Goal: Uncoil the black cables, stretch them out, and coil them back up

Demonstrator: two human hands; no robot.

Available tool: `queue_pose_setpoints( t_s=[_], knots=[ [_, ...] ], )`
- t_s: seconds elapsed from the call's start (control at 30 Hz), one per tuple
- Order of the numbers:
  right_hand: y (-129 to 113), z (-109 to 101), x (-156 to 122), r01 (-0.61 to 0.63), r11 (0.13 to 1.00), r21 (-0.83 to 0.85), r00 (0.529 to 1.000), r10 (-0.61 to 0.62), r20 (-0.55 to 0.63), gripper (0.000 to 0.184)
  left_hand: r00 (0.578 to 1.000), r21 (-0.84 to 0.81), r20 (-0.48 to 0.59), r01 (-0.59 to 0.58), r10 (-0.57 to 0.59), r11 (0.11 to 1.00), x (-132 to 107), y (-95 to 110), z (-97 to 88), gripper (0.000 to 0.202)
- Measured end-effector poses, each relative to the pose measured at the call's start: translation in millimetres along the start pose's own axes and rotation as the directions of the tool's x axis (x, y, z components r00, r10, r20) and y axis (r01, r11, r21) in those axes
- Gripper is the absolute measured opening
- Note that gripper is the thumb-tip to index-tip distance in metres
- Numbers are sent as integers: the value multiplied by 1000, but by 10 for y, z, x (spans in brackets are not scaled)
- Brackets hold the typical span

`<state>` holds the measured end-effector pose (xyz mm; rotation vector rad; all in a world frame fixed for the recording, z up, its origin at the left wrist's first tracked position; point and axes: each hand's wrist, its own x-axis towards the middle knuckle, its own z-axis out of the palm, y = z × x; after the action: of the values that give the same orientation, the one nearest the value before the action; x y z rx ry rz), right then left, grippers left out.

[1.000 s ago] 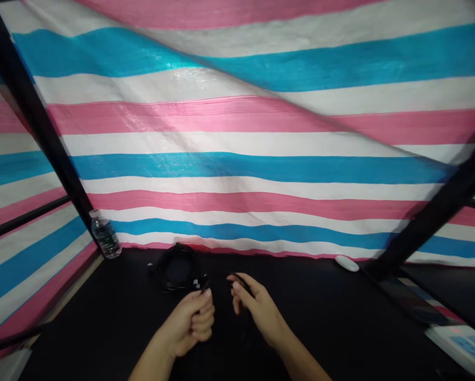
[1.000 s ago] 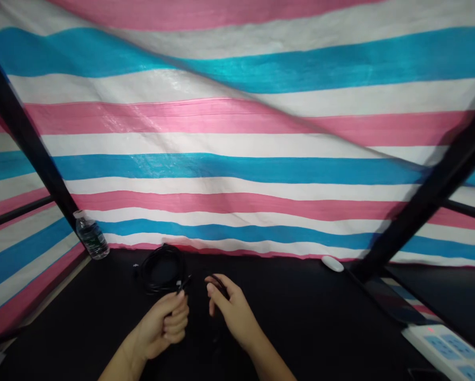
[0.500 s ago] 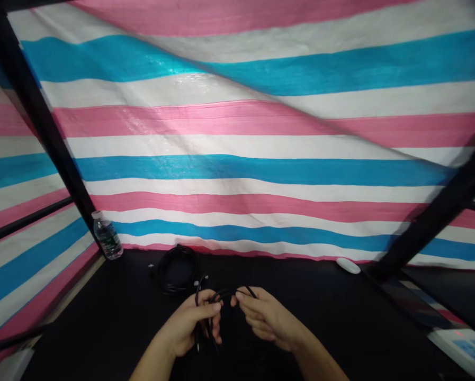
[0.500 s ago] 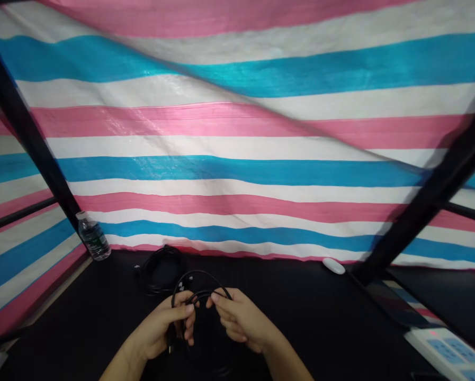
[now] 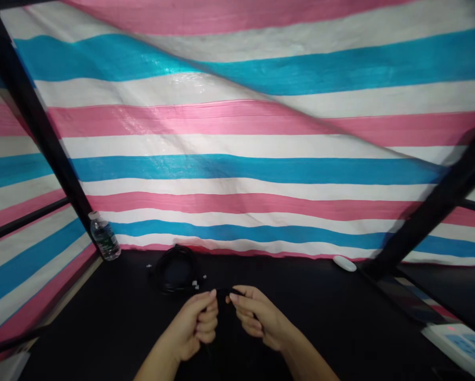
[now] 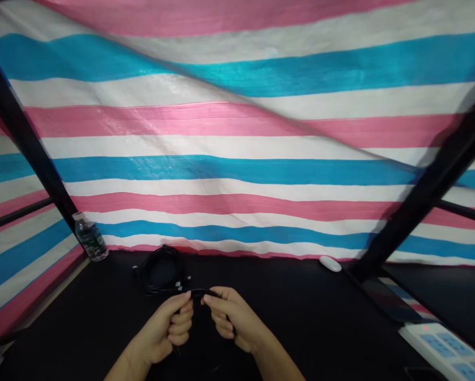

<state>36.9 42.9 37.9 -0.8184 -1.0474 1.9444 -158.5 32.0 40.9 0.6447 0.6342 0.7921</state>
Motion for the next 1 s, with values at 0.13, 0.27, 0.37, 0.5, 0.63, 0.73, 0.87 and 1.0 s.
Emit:
queue_pose_setpoints(
  t_s=[0.13,0.27,0.37,0.5,0.63,0.73,0.87,1.0],
  knots=[
    [43,94,44,158,986,53,987,-156,-44,36,991,-219,-83,-117,100,969,43,80,-86,56],
    [98,151,83,209,971,120,975,-197,-99,40,973,-332,-123,-227,197,915,42,119,-105,55],
    [132,123,101,161,969,189,983,-140,-120,44,986,-222,-121,-144,119,964,26,117,-79,47],
    [66,-35,63,-2,980,197,999,11,-47,45,981,32,-175,-75,79,997,-19,115,-42,33],
    [-59,-207,-12,-135,978,156,991,132,34,42,985,148,-168,-7,32,989,-39,87,-21,31],
    [-91,-252,-42,-242,964,105,967,231,109,39,986,162,-164,26,1,986,-26,52,-10,35],
    [-30,-170,-11,-239,967,87,966,228,124,34,992,130,-106,74,-61,989,7,19,-5,35],
    [60,-43,57,-38,988,150,998,31,48,34,986,-64,-165,-27,17,998,54,46,-56,55]
  ],
)
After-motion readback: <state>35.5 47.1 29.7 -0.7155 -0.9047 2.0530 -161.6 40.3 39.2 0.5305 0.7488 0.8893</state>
